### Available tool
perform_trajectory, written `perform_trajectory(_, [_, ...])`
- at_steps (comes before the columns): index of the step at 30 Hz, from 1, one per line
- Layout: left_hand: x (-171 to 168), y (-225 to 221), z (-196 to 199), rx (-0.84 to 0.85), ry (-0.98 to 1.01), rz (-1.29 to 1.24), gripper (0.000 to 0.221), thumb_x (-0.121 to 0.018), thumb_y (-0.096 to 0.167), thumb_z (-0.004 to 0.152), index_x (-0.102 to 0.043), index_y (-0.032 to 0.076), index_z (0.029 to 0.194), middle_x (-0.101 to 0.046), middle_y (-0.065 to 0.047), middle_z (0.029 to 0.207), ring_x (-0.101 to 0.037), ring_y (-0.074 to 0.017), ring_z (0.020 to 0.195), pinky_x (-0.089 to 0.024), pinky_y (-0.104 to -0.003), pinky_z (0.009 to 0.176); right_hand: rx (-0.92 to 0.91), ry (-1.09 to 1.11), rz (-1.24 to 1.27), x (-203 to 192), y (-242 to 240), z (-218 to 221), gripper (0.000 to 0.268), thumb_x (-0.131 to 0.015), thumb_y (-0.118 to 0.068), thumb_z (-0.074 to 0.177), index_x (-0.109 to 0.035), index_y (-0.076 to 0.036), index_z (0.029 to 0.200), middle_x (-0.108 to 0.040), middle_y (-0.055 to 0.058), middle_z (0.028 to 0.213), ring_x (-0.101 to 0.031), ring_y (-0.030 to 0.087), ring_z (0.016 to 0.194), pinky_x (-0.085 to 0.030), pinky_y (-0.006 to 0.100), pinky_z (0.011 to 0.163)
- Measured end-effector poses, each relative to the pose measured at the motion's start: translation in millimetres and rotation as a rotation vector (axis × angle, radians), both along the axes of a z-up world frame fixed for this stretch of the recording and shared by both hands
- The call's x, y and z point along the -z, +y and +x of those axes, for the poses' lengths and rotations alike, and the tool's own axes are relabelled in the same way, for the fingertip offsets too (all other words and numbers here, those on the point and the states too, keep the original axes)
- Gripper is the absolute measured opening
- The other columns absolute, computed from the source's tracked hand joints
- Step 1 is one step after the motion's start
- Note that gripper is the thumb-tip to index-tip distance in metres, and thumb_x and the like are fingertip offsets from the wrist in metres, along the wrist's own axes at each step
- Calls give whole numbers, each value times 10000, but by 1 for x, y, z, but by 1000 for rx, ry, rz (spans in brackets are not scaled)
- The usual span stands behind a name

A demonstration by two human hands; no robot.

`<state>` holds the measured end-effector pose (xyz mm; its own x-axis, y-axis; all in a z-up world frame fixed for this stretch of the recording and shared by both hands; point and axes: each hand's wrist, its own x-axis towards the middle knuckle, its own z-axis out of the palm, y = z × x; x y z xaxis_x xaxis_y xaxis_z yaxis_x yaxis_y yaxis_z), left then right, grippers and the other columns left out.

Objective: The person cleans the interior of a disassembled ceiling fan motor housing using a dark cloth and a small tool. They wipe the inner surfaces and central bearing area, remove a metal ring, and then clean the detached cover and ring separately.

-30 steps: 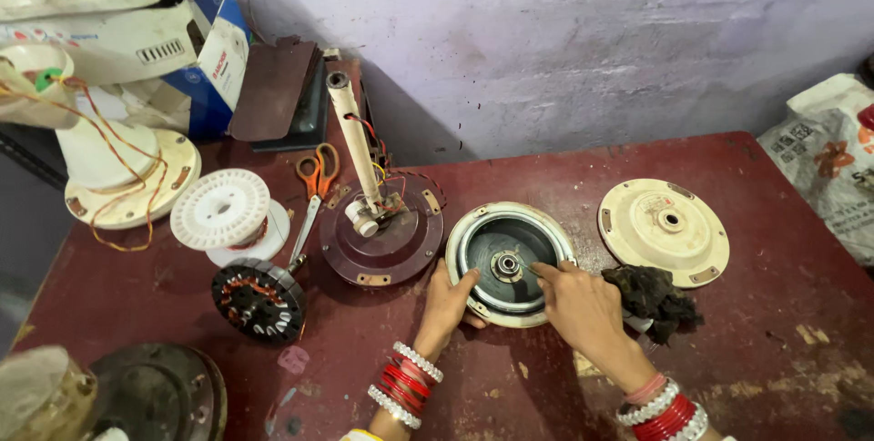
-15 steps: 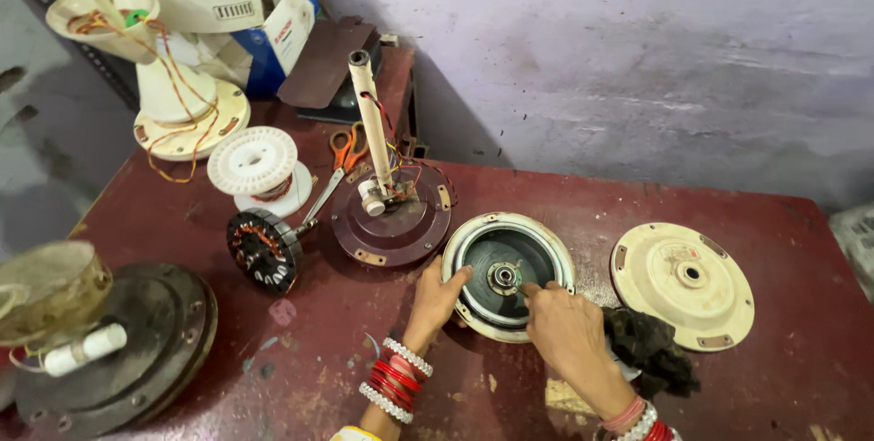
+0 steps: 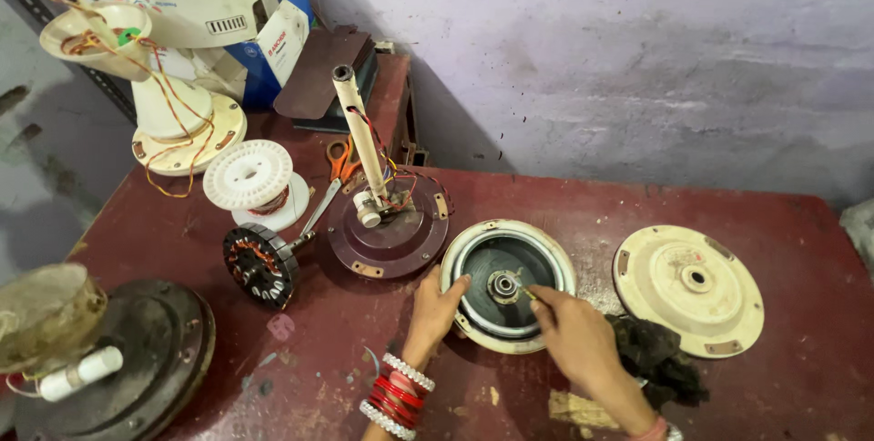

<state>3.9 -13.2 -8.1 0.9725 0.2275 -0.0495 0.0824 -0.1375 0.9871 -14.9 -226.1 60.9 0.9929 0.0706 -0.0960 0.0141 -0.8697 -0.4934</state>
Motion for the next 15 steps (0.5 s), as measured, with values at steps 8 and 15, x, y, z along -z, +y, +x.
perform_trajectory(8, [-6,6,-1,140,161,-261,295,-658,165,912,-606,-70,1082,-708,-165,752,-670,-218,458,-528,-329,325,62,239,59,-21,-6,8,409,-606,-300,931,-662,-257,1334,-804,168,847,-791,276,832,-560,415,801])
perform_trajectory(15, [-7,8,3,201,189,-301,354,-634,162,915,-546,-49,1186,-712,-163,889,-709,-213,541,-552,-315,338,-36,-121,-168,-19,15,10,271,-666,-211,894,-767,-181,1144,-779,108,888,-736,285,659,-561,436,608])
